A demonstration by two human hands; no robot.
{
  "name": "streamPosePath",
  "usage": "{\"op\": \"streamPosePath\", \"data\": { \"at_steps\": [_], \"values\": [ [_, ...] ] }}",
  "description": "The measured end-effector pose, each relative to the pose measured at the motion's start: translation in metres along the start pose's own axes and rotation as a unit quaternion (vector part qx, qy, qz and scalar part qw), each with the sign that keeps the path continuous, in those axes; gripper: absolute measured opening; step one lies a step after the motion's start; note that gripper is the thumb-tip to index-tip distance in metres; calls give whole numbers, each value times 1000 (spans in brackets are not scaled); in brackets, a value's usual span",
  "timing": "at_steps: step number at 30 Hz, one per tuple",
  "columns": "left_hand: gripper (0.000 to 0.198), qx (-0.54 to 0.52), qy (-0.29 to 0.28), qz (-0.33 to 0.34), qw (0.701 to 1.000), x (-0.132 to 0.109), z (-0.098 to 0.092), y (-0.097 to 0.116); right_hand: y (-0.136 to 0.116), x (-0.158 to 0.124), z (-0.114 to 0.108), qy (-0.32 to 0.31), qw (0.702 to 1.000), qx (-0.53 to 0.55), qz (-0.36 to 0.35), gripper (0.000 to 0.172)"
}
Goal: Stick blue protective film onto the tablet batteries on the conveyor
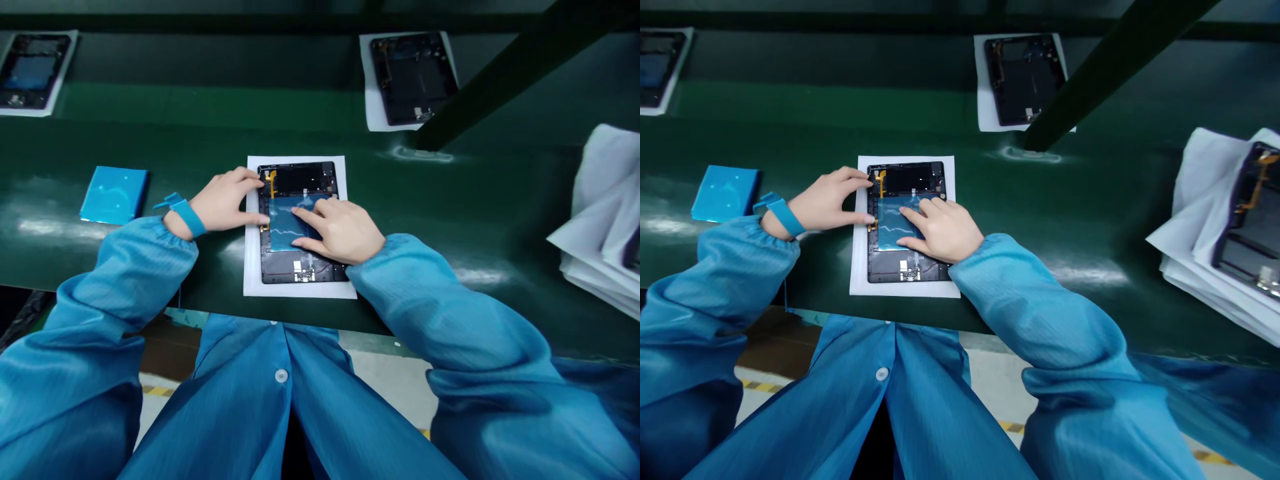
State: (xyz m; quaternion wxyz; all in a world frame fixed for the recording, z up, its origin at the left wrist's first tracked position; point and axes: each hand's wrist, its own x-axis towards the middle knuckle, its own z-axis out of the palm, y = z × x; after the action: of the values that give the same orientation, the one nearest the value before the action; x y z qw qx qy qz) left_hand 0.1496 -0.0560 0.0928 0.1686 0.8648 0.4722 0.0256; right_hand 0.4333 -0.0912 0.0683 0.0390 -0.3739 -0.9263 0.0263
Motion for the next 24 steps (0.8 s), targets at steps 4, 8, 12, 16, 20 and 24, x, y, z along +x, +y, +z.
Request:
{"op": "streamPosePath", "data": {
  "at_steps": [4,8,12,16,20,24],
  "values": [
    [43,47,72,-64,994,39,-8,18,-2,14,4,40,998,12,41,68],
    [37,71,75,-108,989,75,1,24,7,3,9,161,975,75,134,45],
    [28,52,48,-96,993,89,6,18,16,-25,15,239,936,154,205,34],
    [26,32,25,-73,996,90,2,13,18,-44,14,216,928,210,221,32],
    [21,16,25,-45,999,92,2,6,16,-45,5,165,934,230,220,32],
    [21,8,32,-20,999,94,8,-5,15,-37,-3,140,930,245,235,33]
  ]
}}
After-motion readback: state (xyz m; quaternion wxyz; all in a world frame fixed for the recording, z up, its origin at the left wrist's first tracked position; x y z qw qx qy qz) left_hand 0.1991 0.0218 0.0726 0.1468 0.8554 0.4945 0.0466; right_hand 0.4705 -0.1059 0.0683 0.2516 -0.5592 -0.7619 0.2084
